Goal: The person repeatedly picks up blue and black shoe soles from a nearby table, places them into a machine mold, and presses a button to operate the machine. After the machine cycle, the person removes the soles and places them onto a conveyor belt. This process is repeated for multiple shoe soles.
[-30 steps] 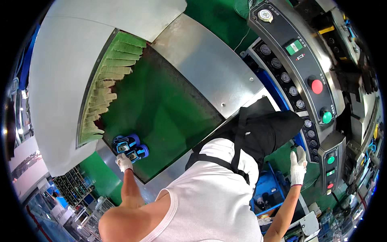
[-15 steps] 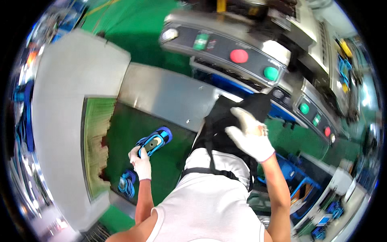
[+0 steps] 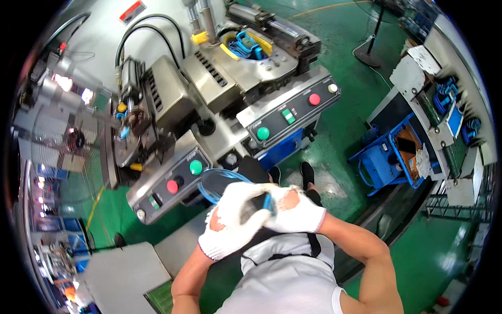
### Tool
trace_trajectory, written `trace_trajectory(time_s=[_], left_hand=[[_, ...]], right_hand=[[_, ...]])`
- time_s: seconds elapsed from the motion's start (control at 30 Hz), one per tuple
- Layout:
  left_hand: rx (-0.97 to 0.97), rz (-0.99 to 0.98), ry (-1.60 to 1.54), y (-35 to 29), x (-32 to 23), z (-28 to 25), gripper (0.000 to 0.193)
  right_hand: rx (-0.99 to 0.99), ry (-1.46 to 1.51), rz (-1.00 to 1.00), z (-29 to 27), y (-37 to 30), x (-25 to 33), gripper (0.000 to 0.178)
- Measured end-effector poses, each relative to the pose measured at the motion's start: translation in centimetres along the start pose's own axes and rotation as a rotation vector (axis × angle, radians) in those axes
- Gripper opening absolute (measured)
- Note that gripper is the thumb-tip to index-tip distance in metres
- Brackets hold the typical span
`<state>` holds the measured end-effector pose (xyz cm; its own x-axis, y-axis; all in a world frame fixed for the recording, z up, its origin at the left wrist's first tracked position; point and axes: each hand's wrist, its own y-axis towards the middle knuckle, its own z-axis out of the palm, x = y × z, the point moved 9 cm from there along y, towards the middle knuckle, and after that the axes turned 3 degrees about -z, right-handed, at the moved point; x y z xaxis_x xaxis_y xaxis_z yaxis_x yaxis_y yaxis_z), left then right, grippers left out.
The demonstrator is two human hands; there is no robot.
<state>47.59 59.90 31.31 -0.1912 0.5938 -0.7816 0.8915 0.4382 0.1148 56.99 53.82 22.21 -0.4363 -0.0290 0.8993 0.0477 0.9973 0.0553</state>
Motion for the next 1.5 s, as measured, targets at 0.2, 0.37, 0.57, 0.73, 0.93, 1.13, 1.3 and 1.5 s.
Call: trace_trajectory(time_s=[0.2, 0.37, 0.57, 0.73, 0.93, 1.13, 1.3, 1.5], left_hand=[[-0.277, 0.258, 0.345, 19.4, 1.6, -3.7, 0.059], [-0.465, -0.086, 0.173, 36.5, 17.4, -8.7, 0.071], [-0.593, -0.329, 0.351, 49.3, 25.7, -9.0, 0.063], [-0.756, -0.184, 0.358, 51.8, 25.9, -8.3, 0.041], [-0.866, 0.02, 0.108, 47.9, 19.6, -11.4, 0.032], [-0.868, 0.224, -0.165, 33.4, 7.5, -14.5, 0.028], [-0.441, 0.483, -0.04, 17.2, 3.2, -10.5, 0.017], [0.148, 0.098, -0.249, 2.8, 12.5, 0.0, 0.04]], right_hand=[[-0.484, 0.954, 0.563, -5.6, -13.0, -12.9, 0.066], [-0.834, 1.238, 0.562, -4.3, -16.7, -18.4, 0.08], [-0.915, 1.207, 0.595, -2.4, -20.9, -27.0, 0.106], [-1.116, 1.124, 0.706, -7.1, -17.8, -26.6, 0.039], [-1.206, 1.157, 0.65, -7.9, -16.8, -24.1, 0.013], [-1.208, 1.016, 0.692, -8.6, -16.8, -22.2, 0.017], [-1.288, 0.743, 0.395, -17.2, -9.8, -18.4, 0.033], [-0.784, 0.275, 0.276, -30.0, 10.8, -12.3, 0.031]])
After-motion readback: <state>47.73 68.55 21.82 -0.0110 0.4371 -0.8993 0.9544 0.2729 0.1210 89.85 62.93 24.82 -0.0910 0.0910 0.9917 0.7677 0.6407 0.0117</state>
